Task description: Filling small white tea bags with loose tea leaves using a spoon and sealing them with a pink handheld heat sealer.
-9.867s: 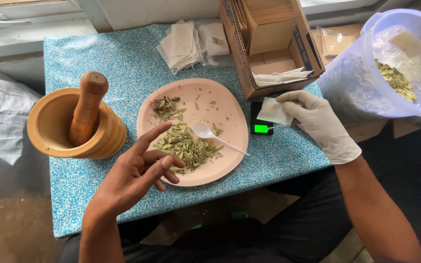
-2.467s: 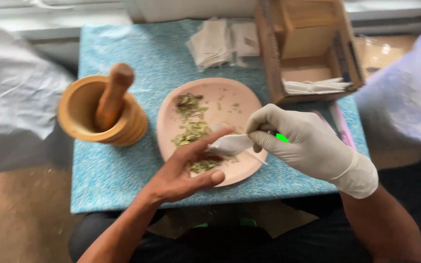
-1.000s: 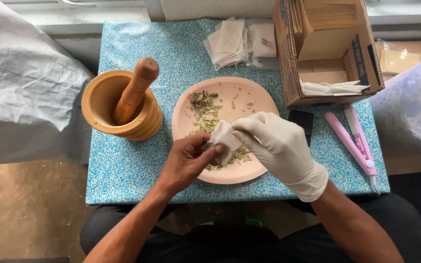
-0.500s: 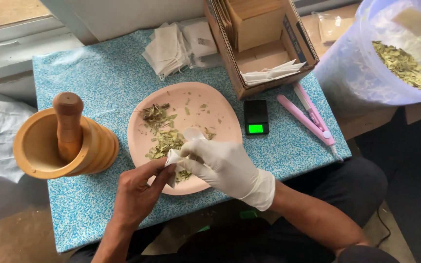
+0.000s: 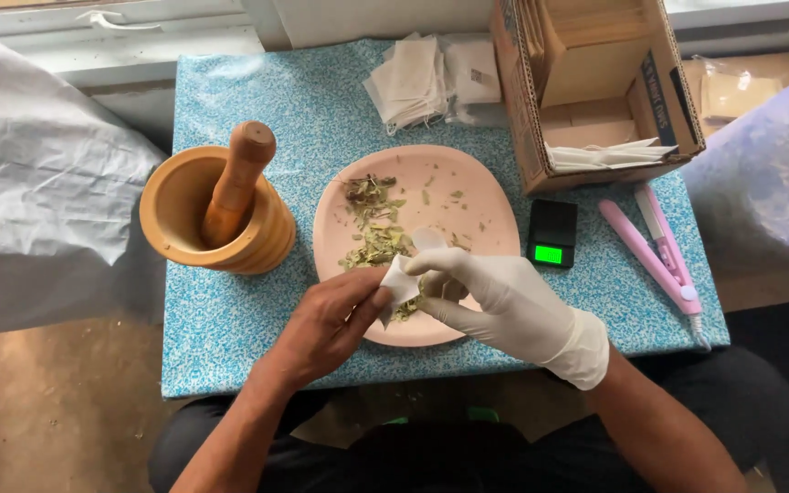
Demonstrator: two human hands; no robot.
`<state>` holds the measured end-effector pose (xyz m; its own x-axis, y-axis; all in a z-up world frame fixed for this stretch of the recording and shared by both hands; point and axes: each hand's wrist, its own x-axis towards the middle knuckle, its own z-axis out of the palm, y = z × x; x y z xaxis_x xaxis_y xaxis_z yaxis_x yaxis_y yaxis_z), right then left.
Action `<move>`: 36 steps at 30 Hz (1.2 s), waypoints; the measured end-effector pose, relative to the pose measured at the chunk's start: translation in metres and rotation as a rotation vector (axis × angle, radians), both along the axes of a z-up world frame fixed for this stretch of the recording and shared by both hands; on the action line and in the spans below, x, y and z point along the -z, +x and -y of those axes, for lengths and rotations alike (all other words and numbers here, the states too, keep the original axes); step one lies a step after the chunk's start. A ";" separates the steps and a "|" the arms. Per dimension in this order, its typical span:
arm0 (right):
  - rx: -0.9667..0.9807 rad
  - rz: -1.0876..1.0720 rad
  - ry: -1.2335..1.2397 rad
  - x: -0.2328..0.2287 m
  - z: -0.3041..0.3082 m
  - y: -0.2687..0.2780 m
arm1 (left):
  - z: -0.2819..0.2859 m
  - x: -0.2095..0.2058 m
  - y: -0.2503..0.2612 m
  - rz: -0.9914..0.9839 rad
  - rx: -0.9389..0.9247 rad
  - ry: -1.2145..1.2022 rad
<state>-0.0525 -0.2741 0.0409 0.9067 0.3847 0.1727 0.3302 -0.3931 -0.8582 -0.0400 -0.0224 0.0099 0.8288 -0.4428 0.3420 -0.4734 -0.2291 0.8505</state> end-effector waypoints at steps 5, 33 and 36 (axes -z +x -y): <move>-0.004 0.023 -0.050 0.014 0.002 0.014 | -0.008 0.003 0.001 -0.109 0.064 -0.031; 0.171 0.616 -1.147 0.070 0.061 0.030 | -0.031 0.006 0.010 -0.007 -0.230 -0.188; 0.200 0.722 -1.195 0.074 0.071 0.056 | -0.030 0.000 0.010 -0.021 -0.210 -0.198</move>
